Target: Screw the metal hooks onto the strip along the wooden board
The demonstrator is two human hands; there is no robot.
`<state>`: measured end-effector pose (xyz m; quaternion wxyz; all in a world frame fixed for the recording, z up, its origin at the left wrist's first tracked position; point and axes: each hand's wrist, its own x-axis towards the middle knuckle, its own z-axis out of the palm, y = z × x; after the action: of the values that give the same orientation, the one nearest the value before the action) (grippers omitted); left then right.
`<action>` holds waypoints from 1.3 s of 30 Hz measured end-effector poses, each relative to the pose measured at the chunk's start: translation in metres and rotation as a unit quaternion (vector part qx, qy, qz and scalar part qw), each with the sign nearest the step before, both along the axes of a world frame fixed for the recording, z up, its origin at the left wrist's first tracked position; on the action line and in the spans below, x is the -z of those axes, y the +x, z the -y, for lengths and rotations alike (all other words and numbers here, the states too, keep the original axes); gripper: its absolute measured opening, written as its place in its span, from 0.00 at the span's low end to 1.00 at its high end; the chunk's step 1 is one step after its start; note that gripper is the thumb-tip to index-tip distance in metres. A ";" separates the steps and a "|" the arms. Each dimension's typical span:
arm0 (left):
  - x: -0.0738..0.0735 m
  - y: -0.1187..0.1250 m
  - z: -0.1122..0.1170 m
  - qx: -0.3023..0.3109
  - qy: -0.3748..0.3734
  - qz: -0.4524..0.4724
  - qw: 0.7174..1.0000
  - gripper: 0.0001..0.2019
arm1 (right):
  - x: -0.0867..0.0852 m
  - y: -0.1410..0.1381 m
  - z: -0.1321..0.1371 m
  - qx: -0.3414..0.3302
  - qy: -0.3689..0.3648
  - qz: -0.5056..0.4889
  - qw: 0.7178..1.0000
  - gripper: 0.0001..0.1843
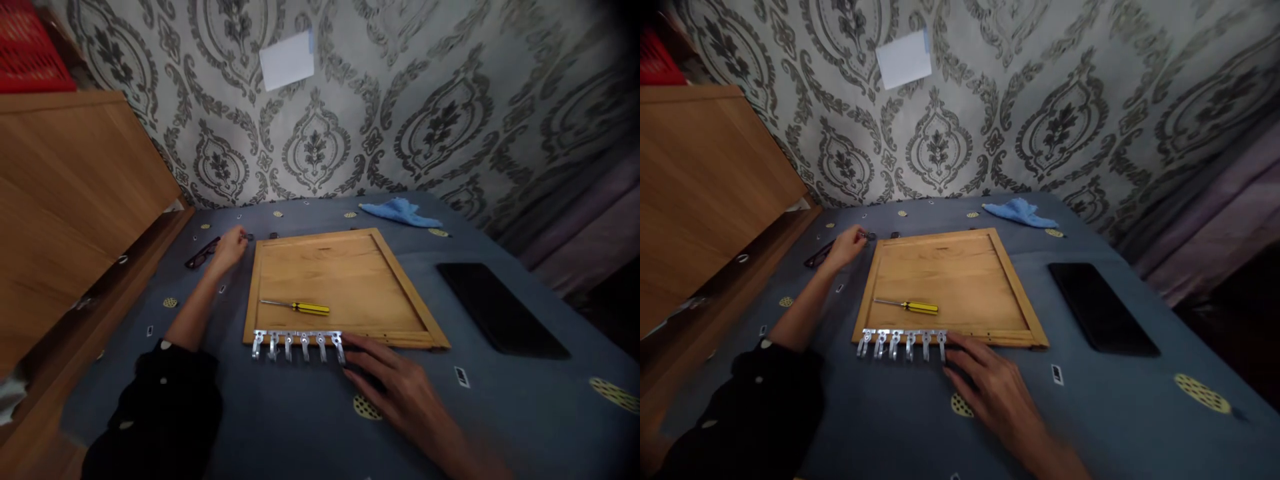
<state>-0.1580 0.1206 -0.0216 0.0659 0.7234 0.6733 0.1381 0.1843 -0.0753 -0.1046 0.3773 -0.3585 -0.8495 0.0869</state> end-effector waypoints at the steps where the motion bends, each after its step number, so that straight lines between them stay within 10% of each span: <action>1: 0.004 -0.013 -0.006 -0.039 0.014 -0.003 0.999 0.19 | -0.001 0.000 0.000 0.001 -0.002 0.000 1.000 0.11; 11: 0.035 -0.052 -0.027 -0.110 0.017 -0.020 0.994 0.18 | -0.005 -0.002 0.000 0.005 0.013 0.000 1.000 0.11; 39: 0.032 -0.051 0.014 -0.015 0.038 -0.165 0.985 0.17 | -0.005 -0.003 0.000 -0.001 0.027 0.014 1.000 0.12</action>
<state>-0.2087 0.1065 -0.0540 -0.0755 0.7278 0.6803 0.0430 0.1813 -0.0750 -0.0991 0.3743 -0.3482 -0.8574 0.0593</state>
